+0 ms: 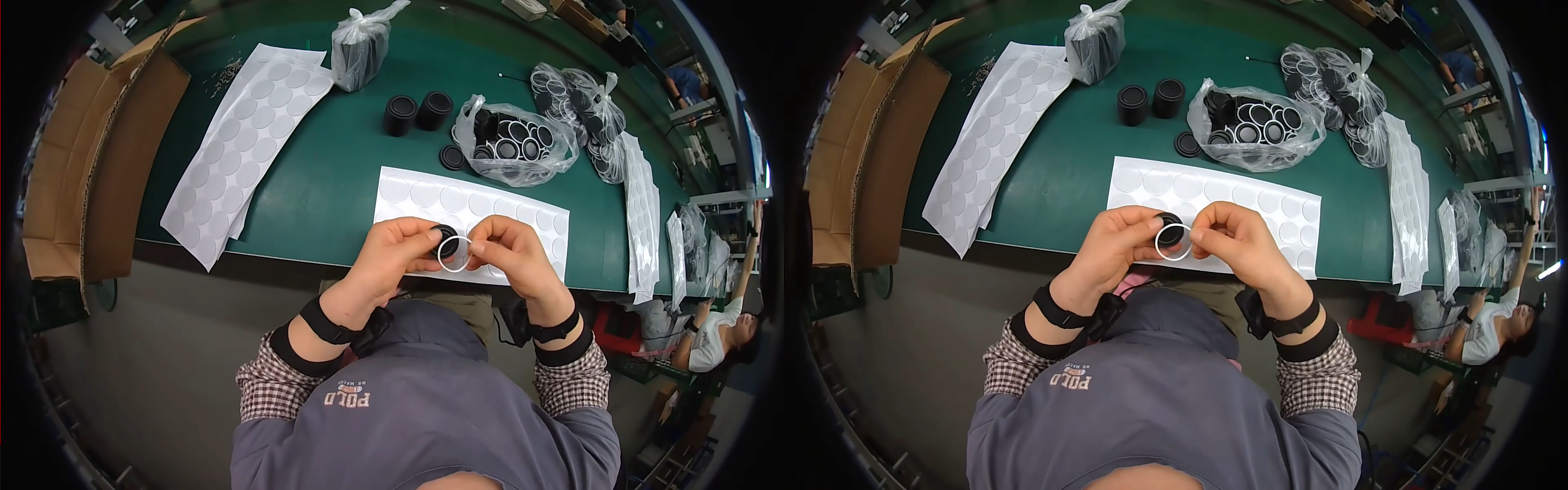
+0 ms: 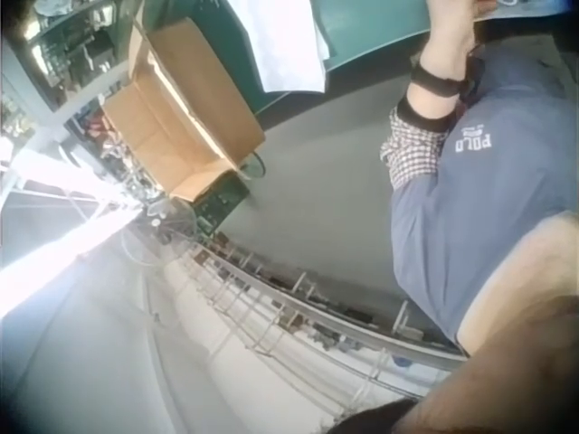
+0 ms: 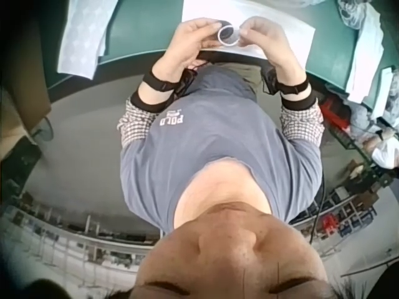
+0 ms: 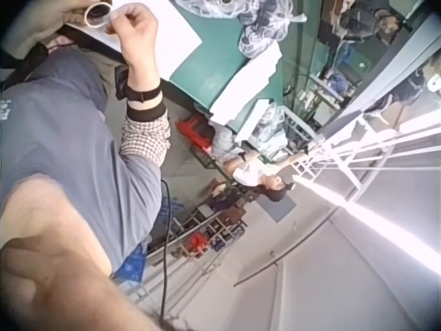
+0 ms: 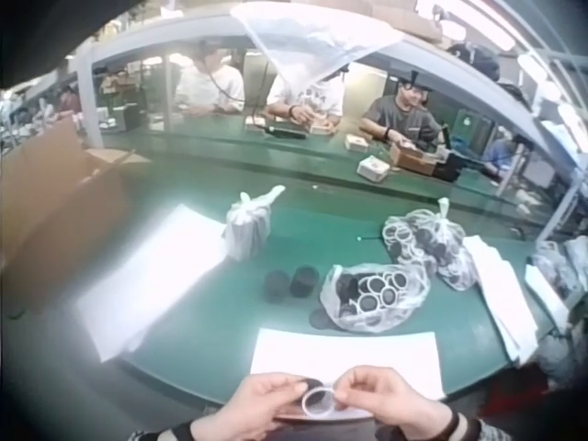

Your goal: The recorder is sitting at a workbench assembling small circular electronic parts by peeling and applying adhesive seals.

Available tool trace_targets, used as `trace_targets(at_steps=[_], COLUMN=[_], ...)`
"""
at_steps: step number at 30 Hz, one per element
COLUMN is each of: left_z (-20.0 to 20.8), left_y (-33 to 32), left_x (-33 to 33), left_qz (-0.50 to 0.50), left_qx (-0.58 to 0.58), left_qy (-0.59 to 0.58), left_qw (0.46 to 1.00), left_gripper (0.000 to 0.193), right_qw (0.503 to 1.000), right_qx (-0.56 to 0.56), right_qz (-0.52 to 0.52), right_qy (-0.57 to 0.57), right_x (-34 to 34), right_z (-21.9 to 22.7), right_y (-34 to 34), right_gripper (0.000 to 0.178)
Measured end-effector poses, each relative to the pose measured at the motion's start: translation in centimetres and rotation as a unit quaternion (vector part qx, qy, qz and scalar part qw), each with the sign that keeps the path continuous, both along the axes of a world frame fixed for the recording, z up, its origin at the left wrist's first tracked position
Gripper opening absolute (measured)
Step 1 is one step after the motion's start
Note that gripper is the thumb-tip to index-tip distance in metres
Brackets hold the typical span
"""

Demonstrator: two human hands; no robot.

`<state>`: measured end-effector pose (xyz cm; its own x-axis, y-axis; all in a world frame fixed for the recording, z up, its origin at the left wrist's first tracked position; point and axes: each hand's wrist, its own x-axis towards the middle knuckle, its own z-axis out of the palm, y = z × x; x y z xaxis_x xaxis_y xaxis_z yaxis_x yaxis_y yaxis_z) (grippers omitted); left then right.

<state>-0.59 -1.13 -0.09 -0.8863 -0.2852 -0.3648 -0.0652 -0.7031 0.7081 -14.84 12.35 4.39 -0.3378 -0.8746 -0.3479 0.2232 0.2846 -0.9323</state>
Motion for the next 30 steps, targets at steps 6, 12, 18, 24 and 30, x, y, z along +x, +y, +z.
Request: trace_targets(at_steps=[6, 12, 18, 24, 30], left_z=[0.1, 0.3, 0.0, -0.1, -0.2], left_y=[-0.2, 0.1, 0.1, 0.1, 0.2], left_x=[0.1, 0.3, 0.4, 0.6, 0.7], left_qz=[0.013, 0.012, 0.019, 0.023, 0.028], left_qx=[0.062, 0.04, 0.02, 0.02, 0.01], left_qy=[0.013, 0.024, 0.028, 0.03, 0.034], left_qw=[0.998, 0.999, 0.999, 0.999, 0.999], left_gripper=[0.031, 0.032, 0.031, 0.031, 0.03], right_qw=[1.0, 0.999, 0.999, 0.999, 0.999], right_qx=[0.01, 0.021, 0.023, 0.023, 0.023], right_qz=[-0.027, -0.043, -0.045, -0.043, -0.044], right_qy=[-0.001, -0.004, -0.013, -0.016, -0.022], right_x=[0.5, 0.6, 0.6, 0.6, 0.8], right_z=[-0.9, -1.3, -1.5, -1.7, -1.7], right_y=[-0.9, -1.4, -1.6, -1.7, -1.9], right_gripper=[0.012, 0.012, 0.012, 0.012, 0.012])
